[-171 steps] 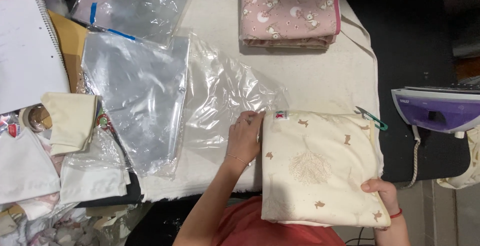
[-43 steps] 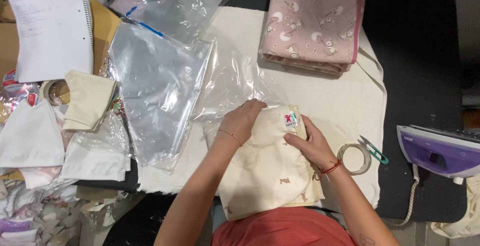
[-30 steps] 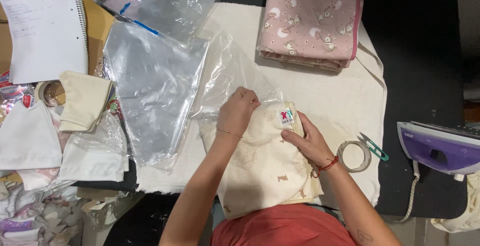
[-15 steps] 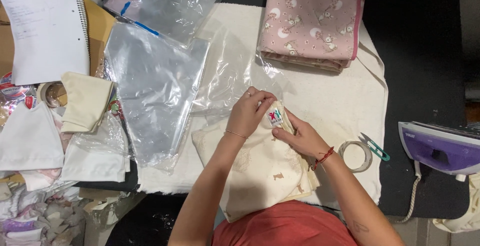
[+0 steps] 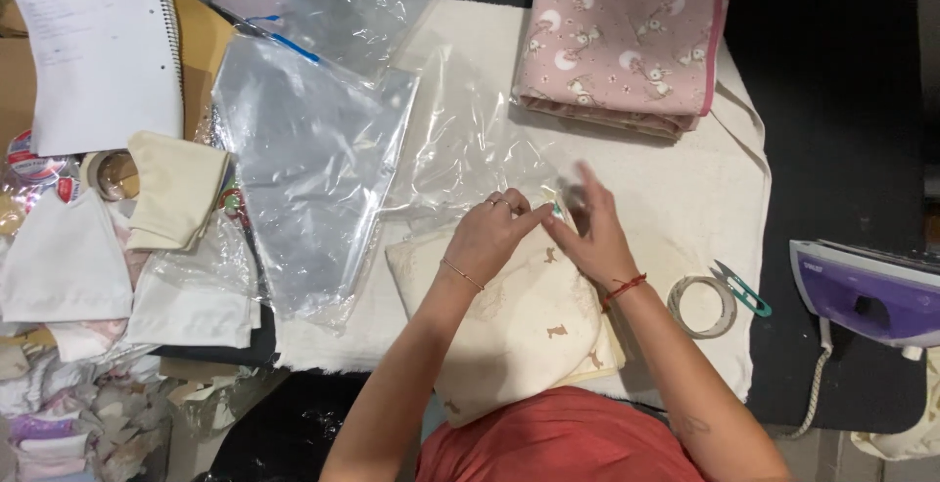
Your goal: Packaging folded fabric items into plastic bags and sealing them with tape
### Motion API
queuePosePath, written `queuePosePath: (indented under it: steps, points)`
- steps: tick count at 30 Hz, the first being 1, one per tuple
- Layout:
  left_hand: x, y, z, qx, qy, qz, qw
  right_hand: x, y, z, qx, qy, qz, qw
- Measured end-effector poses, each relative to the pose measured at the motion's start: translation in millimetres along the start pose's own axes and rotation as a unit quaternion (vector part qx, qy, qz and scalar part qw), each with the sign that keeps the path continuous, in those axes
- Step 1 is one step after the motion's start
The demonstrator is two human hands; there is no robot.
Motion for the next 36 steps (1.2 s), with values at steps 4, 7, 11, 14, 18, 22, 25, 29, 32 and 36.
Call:
queuePosePath:
  steps: [4, 7, 11, 14, 18, 22, 25, 29, 32, 36]
  points:
    - [-5.9, -6.9, -10.3, -0.031, -0.007, -0.063, 0.998, -5.4, 15.5, 34.0, -0.155, -0.009, 0.104, 0.982]
    - [-19.0, -27.8, -44.9, -0.134, -0.003, -0.097, 0.986, -7.0, 17.9, 51.1, -0.121, -0.002, 0.117, 0.986]
    - [-59.0, -72.4, -85.2, -0.231, 0.158, 0.015, 0.96, -7.9, 12.9, 55.1, -0.076, 0.008, 0.123, 0.989]
    - [-74.4, -85.3, -92.7, -0.305, 0.144, 0.028, 0.941, -7.7, 12.9, 49.9, -0.067, 0.023, 0.126, 0.99]
    - [-64.6, -107.1, -106.7, -0.387, 0.036, 0.034, 0.921, -3.8, 14.5, 56.9, -0.023, 0.018, 0.105, 0.994]
    - [-64.2, -119.6, -116.6, -0.483, -0.095, 0.045, 0.869, 0.8, 14.7, 63.7, 0.058, 0.034, 0.053, 0.996]
    - [-58.6, -121.7, -119.2, -0.483, -0.099, 0.04, 0.869, 6.9, 9.2, 50.3, 0.08, 0.027, 0.005, 0.996]
    - [-62.8, -118.2, -121.9, -0.446, -0.121, 0.076, 0.884, 22.4, 7.5, 59.0, 0.109, 0.054, -0.054, 0.991]
    - [-70.0, -119.2, -124.4, -0.376, -0.079, 0.073, 0.92, 30.4, 15.7, 89.4, 0.085, 0.158, -0.043, 0.983]
    - [-73.8, -115.9, -109.0, -0.203, 0.198, 0.024, 0.959, 29.9, 16.4, 92.5, 0.083, 0.23, -0.023, 0.969]
Point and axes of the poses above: each hand's wrist, its own y-axis towards the middle knuckle, its own x-axis out of the palm, z = x × y, the point moved 9 cm from there along y, towards the middle knuckle, and after that the axes turned 7 degrees about z, right-handed, at the moved point
